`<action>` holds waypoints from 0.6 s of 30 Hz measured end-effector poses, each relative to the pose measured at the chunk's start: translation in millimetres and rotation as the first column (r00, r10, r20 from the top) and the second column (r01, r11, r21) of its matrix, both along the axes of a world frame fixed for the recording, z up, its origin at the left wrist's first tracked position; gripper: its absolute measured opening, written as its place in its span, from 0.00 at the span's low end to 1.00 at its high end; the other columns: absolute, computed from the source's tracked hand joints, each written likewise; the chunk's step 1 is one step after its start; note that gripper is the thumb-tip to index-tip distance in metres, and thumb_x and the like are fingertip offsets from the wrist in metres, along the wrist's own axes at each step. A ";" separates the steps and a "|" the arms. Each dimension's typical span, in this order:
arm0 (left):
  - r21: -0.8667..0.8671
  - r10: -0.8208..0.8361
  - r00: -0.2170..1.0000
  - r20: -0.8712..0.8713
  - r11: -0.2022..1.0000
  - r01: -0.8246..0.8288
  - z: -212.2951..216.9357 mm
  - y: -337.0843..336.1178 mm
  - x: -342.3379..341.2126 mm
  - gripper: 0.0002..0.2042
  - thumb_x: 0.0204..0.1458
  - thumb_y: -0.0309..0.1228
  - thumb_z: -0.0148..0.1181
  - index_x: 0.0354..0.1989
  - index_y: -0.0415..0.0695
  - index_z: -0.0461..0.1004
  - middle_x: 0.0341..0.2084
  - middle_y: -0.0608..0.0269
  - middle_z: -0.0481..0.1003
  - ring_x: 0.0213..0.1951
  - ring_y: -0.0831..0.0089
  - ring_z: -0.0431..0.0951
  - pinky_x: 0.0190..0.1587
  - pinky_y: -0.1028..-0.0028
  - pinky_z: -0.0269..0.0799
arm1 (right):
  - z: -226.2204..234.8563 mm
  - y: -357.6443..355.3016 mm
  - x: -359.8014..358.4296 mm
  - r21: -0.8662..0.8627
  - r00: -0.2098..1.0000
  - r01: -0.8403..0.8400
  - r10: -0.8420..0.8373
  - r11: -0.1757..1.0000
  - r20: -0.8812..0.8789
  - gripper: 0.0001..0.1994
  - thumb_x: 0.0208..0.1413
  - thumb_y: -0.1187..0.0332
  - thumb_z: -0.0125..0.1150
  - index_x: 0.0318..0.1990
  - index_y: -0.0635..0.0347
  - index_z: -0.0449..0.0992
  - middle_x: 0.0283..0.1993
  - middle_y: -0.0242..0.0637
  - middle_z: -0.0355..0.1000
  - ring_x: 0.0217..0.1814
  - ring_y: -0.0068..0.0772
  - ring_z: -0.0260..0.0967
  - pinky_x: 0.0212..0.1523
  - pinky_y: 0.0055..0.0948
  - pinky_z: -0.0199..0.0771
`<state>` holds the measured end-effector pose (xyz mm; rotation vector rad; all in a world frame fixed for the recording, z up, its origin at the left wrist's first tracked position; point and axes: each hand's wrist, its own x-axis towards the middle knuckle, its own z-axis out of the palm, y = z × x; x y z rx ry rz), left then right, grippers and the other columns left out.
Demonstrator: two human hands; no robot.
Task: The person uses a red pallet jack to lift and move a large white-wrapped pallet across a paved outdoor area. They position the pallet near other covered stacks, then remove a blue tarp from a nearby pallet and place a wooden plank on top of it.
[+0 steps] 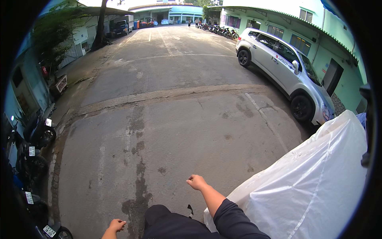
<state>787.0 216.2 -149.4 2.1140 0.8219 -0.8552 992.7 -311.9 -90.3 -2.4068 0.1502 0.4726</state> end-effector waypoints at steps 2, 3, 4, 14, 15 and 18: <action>0.016 0.049 0.995 -0.084 0.999 -0.048 -17.0 -0.7 63.2 0.20 0.56 0.43 0.64 0.45 0.36 0.78 0.35 0.53 0.82 0.29 0.63 0.84 0.33 0.64 0.79 | 33.3 -26.6 74.4 0.119 0.992 0.022 -0.037 0.993 0.119 0.20 0.57 0.54 0.61 0.49 0.59 0.78 0.48 0.48 0.79 0.52 0.49 0.75 0.54 0.41 0.74; 0.040 0.075 0.989 -0.125 0.997 -0.070 -28.0 -5.5 100.2 0.20 0.56 0.43 0.63 0.45 0.36 0.77 0.36 0.52 0.82 0.30 0.61 0.84 0.32 0.63 0.79 | 41.6 -43.3 107.6 0.165 0.982 0.036 -0.065 0.986 0.179 0.20 0.57 0.54 0.61 0.49 0.59 0.78 0.47 0.48 0.79 0.52 0.49 0.76 0.53 0.41 0.74; 0.032 0.048 0.986 -0.157 0.999 -0.044 -38.2 -13.3 141.9 0.21 0.57 0.42 0.63 0.48 0.34 0.75 0.37 0.49 0.82 0.31 0.57 0.84 0.32 0.60 0.80 | 43.5 -61.6 137.0 0.221 0.963 0.028 -0.085 0.975 0.254 0.20 0.58 0.54 0.61 0.50 0.60 0.78 0.47 0.48 0.79 0.51 0.49 0.76 0.53 0.40 0.74; 0.087 -0.628 0.749 0.211 0.775 0.626 11.5 -416.1 696.5 0.16 0.56 0.37 0.62 0.41 0.33 0.79 0.30 0.53 0.82 0.28 0.67 0.83 0.34 0.68 0.78 | -100.6 -354.2 101.8 -0.079 0.614 0.751 -0.737 0.656 -0.282 0.19 0.54 0.53 0.64 0.42 0.60 0.82 0.35 0.42 0.81 0.31 0.35 0.80 0.38 0.34 0.79; 0.024 -0.661 0.676 0.326 0.720 0.693 18.0 -487.6 740.2 0.16 0.56 0.36 0.61 0.43 0.32 0.78 0.32 0.53 0.82 0.30 0.67 0.83 0.36 0.69 0.78 | -116.2 -389.2 86.2 -0.019 0.500 0.852 -0.826 0.522 -0.261 0.18 0.55 0.54 0.64 0.42 0.61 0.81 0.35 0.40 0.80 0.30 0.33 0.79 0.34 0.32 0.79; 0.028 -0.660 0.454 0.598 0.583 0.812 33.3 -681.0 838.3 0.16 0.60 0.34 0.58 0.47 0.33 0.77 0.36 0.53 0.82 0.34 0.68 0.82 0.39 0.68 0.78 | -162.1 -480.1 57.8 0.080 0.115 0.992 -0.955 0.097 -0.274 0.16 0.57 0.59 0.63 0.43 0.63 0.79 0.33 0.38 0.79 0.26 0.30 0.78 0.26 0.28 0.77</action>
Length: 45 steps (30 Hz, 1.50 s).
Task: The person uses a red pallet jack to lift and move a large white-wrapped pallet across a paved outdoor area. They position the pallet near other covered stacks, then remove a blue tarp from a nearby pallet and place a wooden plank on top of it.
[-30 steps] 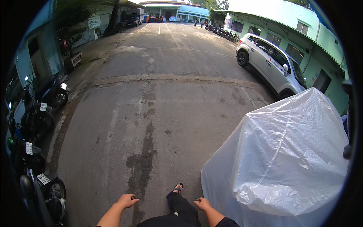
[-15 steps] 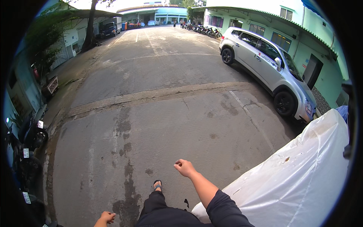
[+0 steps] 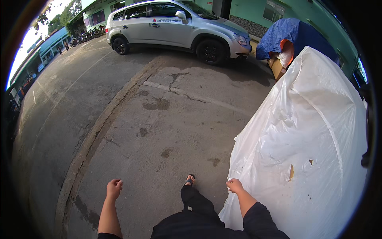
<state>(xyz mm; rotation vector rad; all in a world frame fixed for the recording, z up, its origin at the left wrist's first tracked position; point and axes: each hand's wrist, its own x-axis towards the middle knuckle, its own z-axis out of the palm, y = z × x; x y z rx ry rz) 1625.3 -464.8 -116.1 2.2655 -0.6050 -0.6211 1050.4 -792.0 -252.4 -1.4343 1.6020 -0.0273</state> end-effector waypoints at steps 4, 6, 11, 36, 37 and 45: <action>0.008 0.053 0.995 -0.089 0.999 -0.053 -17.9 -183.8 30.8 0.15 0.60 0.33 0.57 0.49 0.34 0.76 0.37 0.54 0.81 0.35 0.68 0.82 0.41 0.69 0.77 | -62.0 -87.8 3.8 0.101 0.961 0.274 -0.269 0.956 -0.061 0.14 0.58 0.59 0.62 0.41 0.62 0.78 0.30 0.38 0.78 0.24 0.30 0.77 0.22 0.29 0.75; 0.117 -0.060 0.990 -0.129 0.990 0.076 -31.4 -249.7 27.9 0.15 0.60 0.34 0.58 0.49 0.35 0.77 0.37 0.54 0.81 0.37 0.68 0.81 0.42 0.68 0.76 | -75.7 -122.9 26.3 0.178 0.928 -0.112 0.167 0.978 -0.332 0.16 0.57 0.54 0.62 0.40 0.59 0.80 0.28 0.39 0.78 0.27 0.32 0.78 0.24 0.35 0.76; 0.501 -0.019 0.838 -0.545 0.795 0.343 -82.2 -339.2 74.1 0.20 0.61 0.42 0.58 0.53 0.37 0.76 0.44 0.51 0.81 0.42 0.56 0.83 0.44 0.59 0.79 | -46.4 -249.1 123.1 0.171 0.938 -0.340 0.347 0.925 -0.014 0.19 0.57 0.52 0.63 0.45 0.59 0.81 0.36 0.40 0.80 0.32 0.36 0.78 0.38 0.34 0.77; 0.277 -0.883 -0.267 0.387 -0.165 0.946 40.1 -1532.5 -372.1 0.22 0.55 0.40 0.64 0.56 0.43 0.74 0.50 0.53 0.77 0.50 0.56 0.78 0.54 0.60 0.74 | -133.5 -819.9 -23.6 0.066 0.901 0.386 -0.360 0.920 -0.243 0.18 0.57 0.53 0.61 0.40 0.59 0.81 0.30 0.39 0.79 0.28 0.32 0.80 0.34 0.35 0.79; 0.281 -0.790 -0.397 0.466 -0.293 0.914 54.6 -1555.1 -422.6 0.23 0.54 0.40 0.64 0.56 0.43 0.73 0.51 0.54 0.76 0.52 0.57 0.76 0.56 0.60 0.72 | -122.6 -842.9 -39.0 0.058 0.909 0.328 -0.298 0.943 -0.292 0.18 0.58 0.53 0.60 0.41 0.60 0.81 0.30 0.40 0.79 0.29 0.32 0.80 0.34 0.35 0.79; 0.538 -0.080 -0.718 0.691 -0.607 0.585 168.2 -1718.1 -806.4 0.32 0.50 0.45 0.65 0.63 0.47 0.65 0.60 0.56 0.66 0.63 0.58 0.64 0.66 0.52 0.58 | -14.6 -950.3 -160.6 -0.018 0.265 0.963 -0.940 0.268 0.216 0.22 0.58 0.55 0.62 0.50 0.66 0.76 0.40 0.43 0.79 0.34 0.33 0.79 0.35 0.34 0.77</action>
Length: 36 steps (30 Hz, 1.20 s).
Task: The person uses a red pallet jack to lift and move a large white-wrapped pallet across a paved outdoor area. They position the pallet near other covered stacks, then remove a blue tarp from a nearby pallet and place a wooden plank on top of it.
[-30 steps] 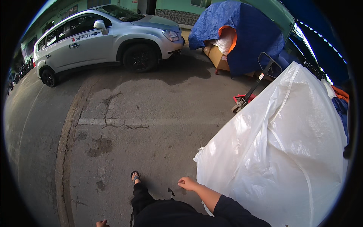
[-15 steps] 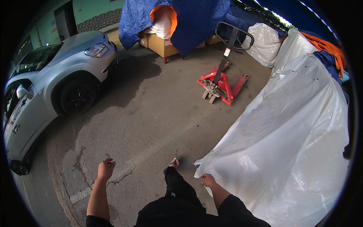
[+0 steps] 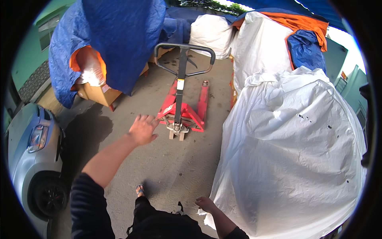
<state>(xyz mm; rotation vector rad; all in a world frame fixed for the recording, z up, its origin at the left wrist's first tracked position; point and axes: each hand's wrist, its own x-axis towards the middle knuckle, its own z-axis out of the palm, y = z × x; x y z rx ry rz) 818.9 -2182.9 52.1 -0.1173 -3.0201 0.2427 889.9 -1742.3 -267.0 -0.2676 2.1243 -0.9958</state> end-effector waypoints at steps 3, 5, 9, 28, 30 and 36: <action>-0.358 -0.011 0.998 0.065 0.933 0.034 60.2 -56.4 -151.7 0.39 0.50 0.50 0.64 0.69 0.48 0.58 0.67 0.53 0.58 0.70 0.54 0.53 0.70 0.41 0.44 | -21.4 11.8 11.9 0.008 0.886 0.453 -0.451 0.892 0.113 0.21 0.57 0.57 0.63 0.49 0.68 0.76 0.41 0.45 0.79 0.34 0.33 0.78 0.32 0.32 0.78; -0.403 0.000 0.981 -0.192 0.912 -0.078 99.9 -93.9 -239.2 0.40 0.54 0.48 0.60 0.72 0.47 0.51 0.70 0.55 0.55 0.72 0.53 0.51 0.68 0.38 0.47 | -41.5 17.0 64.5 -0.047 0.631 0.776 -0.775 0.629 0.026 0.15 0.57 0.64 0.63 0.47 0.64 0.77 0.37 0.40 0.78 0.27 0.31 0.76 0.27 0.32 0.76; -0.170 0.100 0.932 -0.348 0.971 -0.168 143.1 -147.4 -356.6 0.54 0.44 0.61 0.66 0.74 0.46 0.46 0.71 0.56 0.52 0.71 0.52 0.51 0.68 0.37 0.47 | -54.3 -26.8 235.6 0.499 0.232 0.854 -0.967 0.149 -0.108 0.17 0.62 0.59 0.58 0.50 0.63 0.76 0.37 0.45 0.77 0.30 0.33 0.77 0.26 0.33 0.77; 0.687 -0.420 0.631 0.652 0.679 -0.258 -29.0 -118.7 -21.7 0.30 0.45 0.61 0.67 0.16 0.42 0.69 0.13 0.59 0.71 0.16 0.68 0.74 0.20 0.67 0.73 | -75.8 -185.1 359.2 -0.053 0.492 0.869 -0.871 0.491 -0.005 0.17 0.62 0.59 0.58 0.49 0.64 0.76 0.37 0.42 0.77 0.29 0.31 0.76 0.21 0.30 0.75; 0.575 -0.427 0.622 0.657 0.817 -0.047 -84.8 -115.5 73.2 0.28 0.43 0.58 0.69 0.21 0.39 0.75 0.19 0.57 0.75 0.20 0.62 0.77 0.26 0.63 0.74 | -68.5 -164.4 392.5 -0.025 0.635 0.769 -0.768 0.639 -0.083 0.17 0.62 0.59 0.58 0.49 0.64 0.75 0.38 0.42 0.78 0.29 0.31 0.76 0.21 0.30 0.75; 0.374 -0.246 0.803 0.543 0.927 0.031 -165.5 -155.9 189.4 0.20 0.43 0.37 0.69 0.47 0.46 0.82 0.46 0.53 0.80 0.50 0.56 0.80 0.50 0.58 0.77 | -50.4 -111.6 576.3 0.097 0.555 0.830 -0.830 0.549 -0.054 0.19 0.62 0.58 0.58 0.51 0.65 0.75 0.39 0.44 0.78 0.34 0.35 0.78 0.31 0.34 0.78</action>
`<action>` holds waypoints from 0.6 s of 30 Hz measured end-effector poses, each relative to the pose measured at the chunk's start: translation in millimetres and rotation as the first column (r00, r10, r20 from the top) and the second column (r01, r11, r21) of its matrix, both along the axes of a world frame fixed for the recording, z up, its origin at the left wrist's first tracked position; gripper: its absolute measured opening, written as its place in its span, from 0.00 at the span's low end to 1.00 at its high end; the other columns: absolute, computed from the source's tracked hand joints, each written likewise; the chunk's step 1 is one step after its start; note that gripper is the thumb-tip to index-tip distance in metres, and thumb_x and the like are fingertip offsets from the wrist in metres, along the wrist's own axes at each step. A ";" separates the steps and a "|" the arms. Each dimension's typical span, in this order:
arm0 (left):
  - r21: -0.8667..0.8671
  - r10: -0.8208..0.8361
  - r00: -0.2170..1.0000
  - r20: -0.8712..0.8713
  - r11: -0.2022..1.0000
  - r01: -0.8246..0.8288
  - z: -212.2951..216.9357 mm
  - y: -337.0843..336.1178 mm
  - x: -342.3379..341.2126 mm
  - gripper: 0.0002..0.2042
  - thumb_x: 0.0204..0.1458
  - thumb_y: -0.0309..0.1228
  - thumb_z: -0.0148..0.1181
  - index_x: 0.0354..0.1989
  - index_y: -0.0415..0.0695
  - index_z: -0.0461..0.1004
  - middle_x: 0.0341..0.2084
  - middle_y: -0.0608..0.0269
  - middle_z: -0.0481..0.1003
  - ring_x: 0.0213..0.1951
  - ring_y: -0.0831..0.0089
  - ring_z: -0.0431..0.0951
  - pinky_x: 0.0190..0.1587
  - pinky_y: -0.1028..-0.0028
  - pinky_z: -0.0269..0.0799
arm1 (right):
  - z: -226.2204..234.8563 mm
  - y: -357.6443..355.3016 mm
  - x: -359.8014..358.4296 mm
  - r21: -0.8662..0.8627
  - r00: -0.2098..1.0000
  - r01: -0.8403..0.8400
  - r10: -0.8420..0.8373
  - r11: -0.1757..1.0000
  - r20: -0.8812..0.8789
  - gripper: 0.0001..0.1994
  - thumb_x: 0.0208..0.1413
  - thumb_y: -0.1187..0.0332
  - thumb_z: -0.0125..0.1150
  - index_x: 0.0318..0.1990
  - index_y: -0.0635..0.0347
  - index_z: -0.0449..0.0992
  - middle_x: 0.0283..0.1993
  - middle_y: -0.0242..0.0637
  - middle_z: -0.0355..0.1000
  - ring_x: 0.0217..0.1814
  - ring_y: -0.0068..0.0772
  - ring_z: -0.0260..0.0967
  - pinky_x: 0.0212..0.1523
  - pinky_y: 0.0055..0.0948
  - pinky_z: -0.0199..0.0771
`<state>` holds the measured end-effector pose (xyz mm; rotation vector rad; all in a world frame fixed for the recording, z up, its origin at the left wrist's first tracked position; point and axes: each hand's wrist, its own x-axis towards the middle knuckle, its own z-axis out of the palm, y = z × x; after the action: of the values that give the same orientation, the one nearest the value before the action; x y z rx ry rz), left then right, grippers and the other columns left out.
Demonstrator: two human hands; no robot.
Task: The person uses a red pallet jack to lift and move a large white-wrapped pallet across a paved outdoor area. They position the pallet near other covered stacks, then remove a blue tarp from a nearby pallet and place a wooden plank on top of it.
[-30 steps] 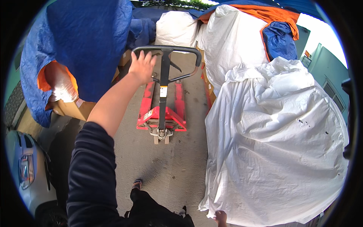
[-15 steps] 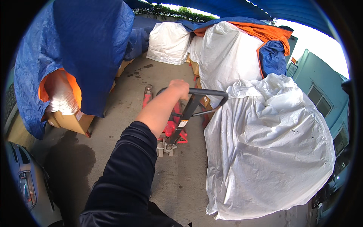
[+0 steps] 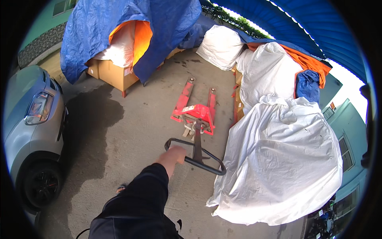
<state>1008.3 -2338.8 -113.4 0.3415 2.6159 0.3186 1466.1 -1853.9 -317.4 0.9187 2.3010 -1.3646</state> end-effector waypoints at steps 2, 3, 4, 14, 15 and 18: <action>-0.016 0.066 0.998 0.022 0.998 -0.065 -0.2 -3.3 17.4 0.21 0.43 0.39 0.69 0.47 0.45 0.81 0.46 0.53 0.80 0.50 0.57 0.80 0.50 0.59 0.77 | 13.0 16.6 67.2 0.086 0.998 0.015 -0.020 0.996 0.065 0.19 0.62 0.58 0.58 0.51 0.66 0.75 0.39 0.44 0.78 0.34 0.36 0.78 0.32 0.35 0.78; -0.004 0.076 0.997 0.012 0.997 -0.076 0.1 -2.4 27.9 0.21 0.43 0.39 0.69 0.47 0.45 0.81 0.46 0.52 0.80 0.50 0.57 0.80 0.50 0.58 0.77 | 21.1 21.8 95.0 0.132 0.996 0.027 -0.038 0.991 0.083 0.19 0.62 0.58 0.58 0.51 0.66 0.75 0.39 0.45 0.78 0.35 0.36 0.78 0.33 0.35 0.78; 0.032 0.032 0.997 0.072 0.999 -0.034 -1.1 4.2 41.7 0.22 0.43 0.40 0.69 0.47 0.44 0.81 0.46 0.52 0.80 0.49 0.57 0.80 0.50 0.58 0.77 | 32.0 26.1 121.4 0.181 0.995 0.033 -0.050 0.983 0.090 0.19 0.62 0.58 0.58 0.51 0.66 0.75 0.40 0.45 0.78 0.35 0.36 0.79 0.34 0.36 0.78; -0.083 -0.115 0.993 0.035 0.990 0.117 -19.0 -57.5 273.8 0.21 0.43 0.45 0.64 0.42 0.44 0.82 0.39 0.50 0.81 0.43 0.56 0.82 0.48 0.60 0.77 | 141.7 -169.8 42.0 0.338 0.849 0.011 0.170 0.941 -0.500 0.15 0.59 0.66 0.61 0.47 0.68 0.78 0.43 0.52 0.78 0.42 0.44 0.79 0.44 0.36 0.78; -0.093 -0.110 0.992 0.059 0.989 0.116 -15.5 -66.5 301.5 0.21 0.43 0.46 0.64 0.42 0.45 0.83 0.38 0.50 0.81 0.43 0.55 0.82 0.47 0.60 0.77 | 156.3 -196.9 25.5 0.407 0.763 -0.018 0.276 0.913 -0.585 0.12 0.58 0.67 0.62 0.46 0.65 0.78 0.46 0.49 0.77 0.47 0.45 0.78 0.46 0.37 0.77; -0.142 -0.108 0.981 0.164 0.981 0.132 4.7 -80.8 379.9 0.22 0.43 0.45 0.64 0.44 0.45 0.82 0.41 0.50 0.81 0.44 0.53 0.81 0.49 0.60 0.77 | 198.1 -257.6 -3.3 0.430 0.526 -0.128 0.429 0.894 -0.735 0.11 0.55 0.65 0.64 0.42 0.61 0.78 0.44 0.48 0.76 0.47 0.54 0.74 0.50 0.42 0.74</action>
<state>1388.2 -2419.6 -108.7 0.4034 2.4359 0.0993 1462.8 -2111.5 -119.3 -0.1770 3.2499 -1.4559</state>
